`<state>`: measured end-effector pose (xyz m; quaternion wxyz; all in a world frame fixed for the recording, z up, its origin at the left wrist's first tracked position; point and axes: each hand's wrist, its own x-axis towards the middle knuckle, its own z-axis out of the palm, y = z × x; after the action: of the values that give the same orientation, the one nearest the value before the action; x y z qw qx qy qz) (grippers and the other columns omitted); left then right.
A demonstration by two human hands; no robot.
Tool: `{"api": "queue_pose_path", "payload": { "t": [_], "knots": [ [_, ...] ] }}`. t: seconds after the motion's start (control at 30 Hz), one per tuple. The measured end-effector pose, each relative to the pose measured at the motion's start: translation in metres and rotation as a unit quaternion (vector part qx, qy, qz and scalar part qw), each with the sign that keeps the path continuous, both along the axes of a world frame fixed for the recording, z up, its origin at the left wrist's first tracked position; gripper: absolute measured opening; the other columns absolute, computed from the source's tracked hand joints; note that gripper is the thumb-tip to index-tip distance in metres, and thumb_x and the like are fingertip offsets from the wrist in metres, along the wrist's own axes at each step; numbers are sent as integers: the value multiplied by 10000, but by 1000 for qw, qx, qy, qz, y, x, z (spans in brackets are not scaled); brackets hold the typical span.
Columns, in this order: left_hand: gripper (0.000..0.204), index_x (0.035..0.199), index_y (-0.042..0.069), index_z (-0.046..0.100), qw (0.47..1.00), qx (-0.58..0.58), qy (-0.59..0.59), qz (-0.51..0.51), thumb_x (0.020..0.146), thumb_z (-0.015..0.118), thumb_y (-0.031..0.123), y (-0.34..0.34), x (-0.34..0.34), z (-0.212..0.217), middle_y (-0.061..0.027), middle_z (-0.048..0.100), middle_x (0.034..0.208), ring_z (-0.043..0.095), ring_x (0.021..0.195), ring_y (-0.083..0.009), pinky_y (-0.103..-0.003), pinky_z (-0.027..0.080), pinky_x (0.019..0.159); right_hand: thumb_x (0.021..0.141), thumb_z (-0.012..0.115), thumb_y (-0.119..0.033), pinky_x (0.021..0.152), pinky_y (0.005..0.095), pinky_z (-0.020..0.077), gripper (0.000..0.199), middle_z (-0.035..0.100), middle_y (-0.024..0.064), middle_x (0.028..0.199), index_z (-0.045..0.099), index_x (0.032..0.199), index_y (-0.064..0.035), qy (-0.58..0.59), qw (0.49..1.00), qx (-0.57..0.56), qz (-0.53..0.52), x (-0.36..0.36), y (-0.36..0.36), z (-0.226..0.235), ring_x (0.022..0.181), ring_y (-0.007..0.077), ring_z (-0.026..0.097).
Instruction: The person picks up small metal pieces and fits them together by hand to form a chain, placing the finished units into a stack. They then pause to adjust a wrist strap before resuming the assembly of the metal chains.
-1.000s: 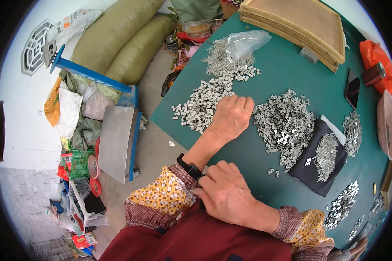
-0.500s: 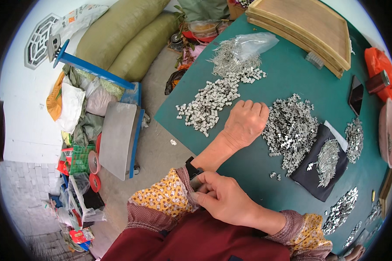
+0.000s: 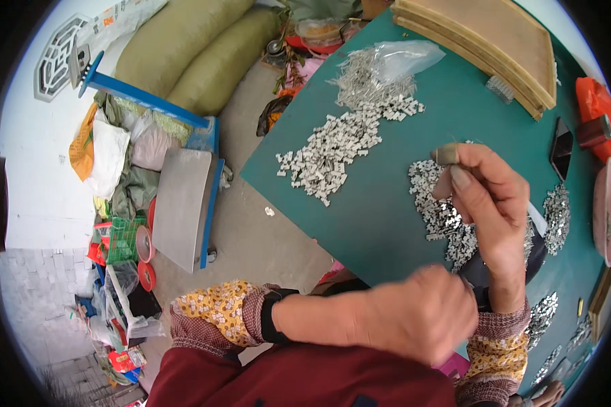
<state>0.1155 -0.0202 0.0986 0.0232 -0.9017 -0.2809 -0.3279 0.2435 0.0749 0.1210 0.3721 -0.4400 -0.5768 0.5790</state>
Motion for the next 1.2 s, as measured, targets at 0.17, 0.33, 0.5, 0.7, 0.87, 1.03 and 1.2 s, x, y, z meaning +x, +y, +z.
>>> {"api": "queue_pose_path", "payload": {
  "t": [0.17, 0.33, 0.5, 0.7, 0.87, 1.03, 1.2],
  "knots": [
    [188, 625, 71, 589, 974, 206, -56, -78, 698, 627, 239, -13, 28, 32, -48, 533, 570, 508, 530, -186, -344, 346, 483, 808, 653, 60, 660, 394, 520, 220, 667, 128, 899, 673, 1014, -13, 67, 908, 160, 381, -68, -46, -40, 772, 319, 656],
    [187, 631, 67, 597, 973, 194, -78, -96, 706, 629, 236, -17, 39, 26, -50, 541, 573, 513, 528, -189, -350, 354, 483, 818, 642, 55, 668, 391, 522, 275, 666, 126, 909, 665, 1084, -13, 146, 902, 87, 397, -80, -54, -58, 787, 323, 654],
    [187, 638, 63, 605, 971, 188, -97, -114, 713, 630, 232, -26, 50, 21, -51, 550, 576, 518, 527, -191, -356, 362, 483, 816, 641, 47, 658, 390, 522, 275, 666, 115, 914, 659, 1082, -20, 119, 903, 145, 387, -88, -52, -57, 791, 316, 651],
    [188, 646, 58, 615, 970, 177, -111, -122, 723, 632, 228, -13, 42, 22, -53, 559, 579, 524, 526, -194, -364, 371, 484, 797, 668, 39, 650, 375, 523, 260, 667, 101, 938, 663, 1046, -33, 70, 890, 239, 382, -86, -43, -59, 788, 304, 654],
    [188, 653, 53, 623, 969, 172, -126, -127, 730, 633, 225, -12, 47, 25, -55, 567, 582, 529, 525, -197, -369, 379, 484, 805, 691, 34, 668, 379, 529, 186, 660, 114, 893, 657, 983, -7, 178, 879, 141, 419, -86, -32, -69, 807, 317, 662],
    [189, 659, 49, 631, 967, 161, -142, -138, 738, 634, 221, -18, 48, 21, -56, 575, 585, 534, 524, -199, -375, 387, 484, 817, 690, 24, 676, 389, 524, 174, 658, 122, 883, 653, 985, -1, 176, 867, 127, 448, -93, -28, -68, 803, 327, 657],
    [190, 666, 45, 640, 964, 152, -158, -148, 745, 636, 217, -17, 62, 19, -58, 583, 587, 539, 523, -202, -381, 394, 484, 832, 668, 20, 694, 402, 514, 179, 647, 117, 886, 630, 1005, -8, 110, 867, 167, 456, -97, -30, -65, 812, 330, 642]
  ]
}}
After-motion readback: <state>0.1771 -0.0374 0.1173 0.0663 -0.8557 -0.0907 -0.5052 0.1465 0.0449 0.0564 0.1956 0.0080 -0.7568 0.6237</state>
